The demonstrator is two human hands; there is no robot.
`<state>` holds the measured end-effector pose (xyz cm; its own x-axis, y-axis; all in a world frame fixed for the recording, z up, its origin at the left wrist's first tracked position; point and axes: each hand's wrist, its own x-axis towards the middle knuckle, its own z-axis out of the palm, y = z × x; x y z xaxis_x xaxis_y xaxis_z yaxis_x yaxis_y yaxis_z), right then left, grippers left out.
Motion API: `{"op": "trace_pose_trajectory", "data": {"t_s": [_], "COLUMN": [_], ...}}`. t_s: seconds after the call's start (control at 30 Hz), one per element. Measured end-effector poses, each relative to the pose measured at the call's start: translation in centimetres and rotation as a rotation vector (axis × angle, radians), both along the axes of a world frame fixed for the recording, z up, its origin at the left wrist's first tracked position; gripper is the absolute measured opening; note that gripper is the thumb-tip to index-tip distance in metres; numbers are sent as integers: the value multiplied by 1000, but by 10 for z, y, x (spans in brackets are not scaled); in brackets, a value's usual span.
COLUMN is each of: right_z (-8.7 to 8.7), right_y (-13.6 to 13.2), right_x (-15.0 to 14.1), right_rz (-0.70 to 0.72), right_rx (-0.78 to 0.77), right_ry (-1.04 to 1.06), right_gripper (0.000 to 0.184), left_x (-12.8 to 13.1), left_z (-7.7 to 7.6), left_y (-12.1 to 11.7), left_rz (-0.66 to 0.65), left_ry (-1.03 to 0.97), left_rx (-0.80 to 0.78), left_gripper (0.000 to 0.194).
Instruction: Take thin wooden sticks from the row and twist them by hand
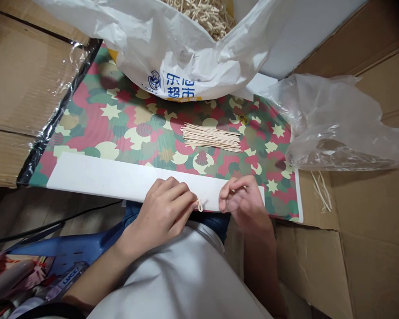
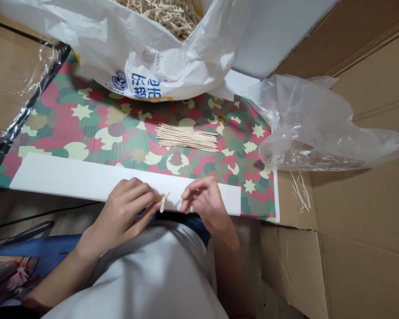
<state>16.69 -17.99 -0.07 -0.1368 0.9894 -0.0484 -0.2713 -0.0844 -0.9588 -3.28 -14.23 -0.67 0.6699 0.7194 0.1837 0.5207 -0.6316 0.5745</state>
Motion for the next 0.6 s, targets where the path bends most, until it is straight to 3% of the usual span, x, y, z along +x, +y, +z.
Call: {"op": "trace_pose_trajectory", "data": {"t_s": [0.17,0.27,0.37,0.47,0.53,0.6], "right_z": [-15,-26,-40,-58,-71,-80], "right_y": [1,-11,-41,-82,-105,-119], "right_x": [-4,1,17,38,49,54], "right_rz": [182,200,276,395,370,247], "right_rx": [-79,-88,-283,-527,-592,-552], "right_ry": [520,568,368,-46,-386,-710], "right_gripper": [16,24,31,32,24,19], "left_x": [-1,-3,-3,-1,-2,-5], "left_z": [0,0,-3,-7,-8,-6], "left_y": [0,5,17,29,33,31], "left_rz": [-25,17,73,55,55,93], "left_ry": [-95,-102,101,261,274,229], "left_rx": [-55,-23,106,159,146,124], "left_gripper": [14,13,16,20,20,22]}}
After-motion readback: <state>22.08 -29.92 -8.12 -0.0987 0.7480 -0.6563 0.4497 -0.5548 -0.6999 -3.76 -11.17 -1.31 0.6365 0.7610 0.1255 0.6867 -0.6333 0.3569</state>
